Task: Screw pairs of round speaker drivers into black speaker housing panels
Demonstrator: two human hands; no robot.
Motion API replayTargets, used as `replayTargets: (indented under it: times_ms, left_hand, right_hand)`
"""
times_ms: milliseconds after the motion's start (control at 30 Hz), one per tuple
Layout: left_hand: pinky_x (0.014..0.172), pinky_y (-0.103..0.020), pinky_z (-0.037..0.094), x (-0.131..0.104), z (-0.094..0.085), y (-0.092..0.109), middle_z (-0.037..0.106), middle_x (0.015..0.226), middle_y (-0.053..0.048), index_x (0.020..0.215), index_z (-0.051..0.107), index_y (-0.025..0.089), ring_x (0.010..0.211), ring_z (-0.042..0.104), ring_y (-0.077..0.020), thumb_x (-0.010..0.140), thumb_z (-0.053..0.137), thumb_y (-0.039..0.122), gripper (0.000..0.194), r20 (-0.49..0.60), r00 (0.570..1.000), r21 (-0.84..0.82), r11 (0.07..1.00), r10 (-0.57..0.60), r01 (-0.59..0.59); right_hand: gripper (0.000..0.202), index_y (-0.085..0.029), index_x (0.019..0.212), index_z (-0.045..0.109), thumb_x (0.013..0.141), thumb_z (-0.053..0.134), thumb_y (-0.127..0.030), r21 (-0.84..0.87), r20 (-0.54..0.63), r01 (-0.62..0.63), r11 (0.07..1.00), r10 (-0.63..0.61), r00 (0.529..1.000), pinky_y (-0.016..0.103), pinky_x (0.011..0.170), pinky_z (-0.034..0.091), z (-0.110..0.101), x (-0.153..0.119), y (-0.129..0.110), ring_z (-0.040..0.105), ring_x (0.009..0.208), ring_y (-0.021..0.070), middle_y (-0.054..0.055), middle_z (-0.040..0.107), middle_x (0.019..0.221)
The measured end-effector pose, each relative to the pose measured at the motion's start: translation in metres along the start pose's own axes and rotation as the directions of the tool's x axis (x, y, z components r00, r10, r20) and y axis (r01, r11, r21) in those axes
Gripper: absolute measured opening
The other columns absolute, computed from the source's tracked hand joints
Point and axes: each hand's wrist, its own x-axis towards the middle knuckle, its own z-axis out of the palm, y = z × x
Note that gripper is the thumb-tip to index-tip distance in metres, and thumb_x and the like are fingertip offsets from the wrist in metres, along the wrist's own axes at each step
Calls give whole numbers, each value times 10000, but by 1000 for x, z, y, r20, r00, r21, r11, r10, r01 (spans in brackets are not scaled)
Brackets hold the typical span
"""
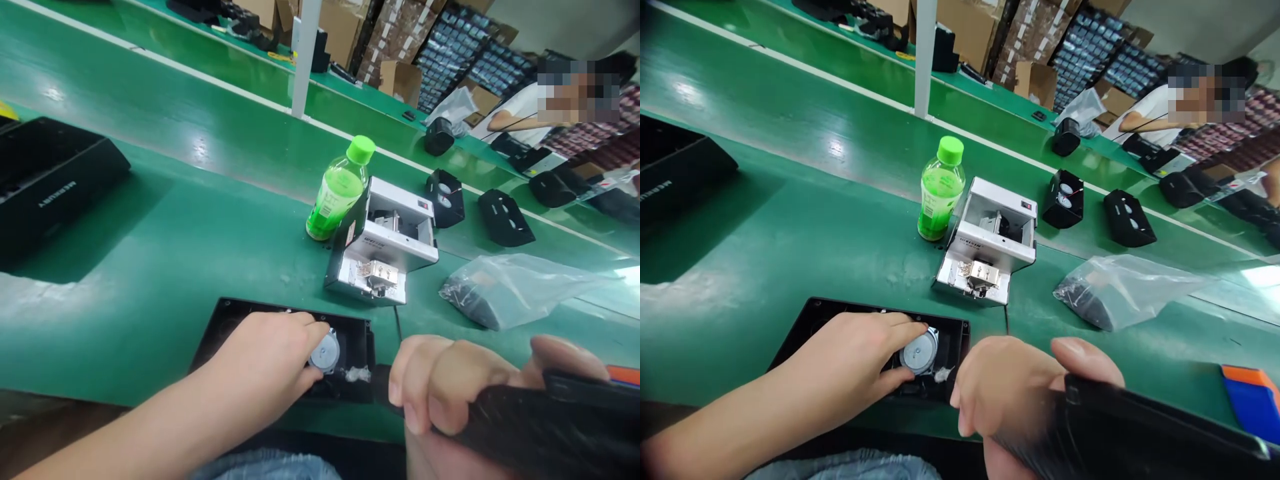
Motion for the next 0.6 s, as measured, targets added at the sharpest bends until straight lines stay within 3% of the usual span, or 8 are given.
replayTargets:
  times_ms: [100, 167, 200, 267, 333, 500, 600]
  left_hand:
    - [842, -468, 635, 1, 2, 0, 817, 1184, -53, 1260, 763, 278, 1016, 803, -349, 920, 823, 303, 347, -14, 1000, 4, 1000, 16, -16]
    - [848, -460, 633, 1, 2, 1, 818, 1186, -58, 1238, 772, 276, 1035, 802, -353, 915, 824, 302, 329, -14, 1000, -5, 1000, 16, -16]
    - [851, -458, 633, 1, 2, 1, 819, 1187, -61, 1231, 775, 274, 1044, 802, -356, 910, 828, 305, 326, -13, 1000, -10, 1000, 14, -14]
    - [849, -455, 632, 2, 1, 1, 824, 1169, -60, 1225, 778, 271, 1042, 803, -357, 903, 835, 315, 331, -6, 1000, -13, 1000, 8, -8]
    - [833, -454, 629, 3, 0, 1, 831, 1146, -59, 1231, 778, 268, 1021, 805, -359, 906, 830, 326, 335, 0, 1000, 1, 1000, 4, -4]
    - [801, -444, 619, 4, 2, 0, 840, 1148, -62, 1262, 772, 275, 1004, 811, -359, 929, 789, 352, 342, -5, 1000, 28, 1000, 3, -3]
    - [805, -428, 612, 3, 2, 0, 841, 1164, -65, 1250, 776, 277, 1027, 810, -355, 926, 786, 361, 335, -12, 1000, 29, 1000, 4, -4]
  right_hand:
    - [370, -330, 1041, 767, 1126, 408, -359, 10, 188, -26, 1000, 24, 982, 387, 419, 544, -6, 7, 2, 568, 404, 207, -6, 640, 551]
    - [417, -270, 832, 729, 1099, 448, -423, -29, 313, -105, 994, 109, 944, 410, 462, 562, -9, 11, 4, 607, 449, 222, 16, 614, 544]
    - [367, -271, 828, 715, 1077, 506, -442, -43, 320, -133, 990, 139, 937, 419, 480, 563, -10, 11, 6, 622, 468, 231, 15, 616, 551]
    - [137, -335, 1022, 718, 1040, 608, -414, -10, 227, -119, 993, 118, 967, 415, 504, 557, -11, 8, 9, 627, 480, 231, -8, 655, 595]
    - [138, -395, 1141, 690, 1043, 592, -399, 24, 143, -106, 994, 101, 985, 418, 517, 551, -11, 5, 11, 634, 492, 235, -18, 678, 624]
    - [452, -276, 702, 645, 1019, 540, -580, -77, 290, -266, 961, 277, 916, 457, 517, 535, -17, 10, 12, 624, 505, 262, 33, 584, 537]
    - [360, -296, 786, 668, 1036, 587, -543, -102, 249, -229, 968, 248, 936, 474, 574, 555, -25, 9, 15, 638, 529, 260, 13, 604, 570]
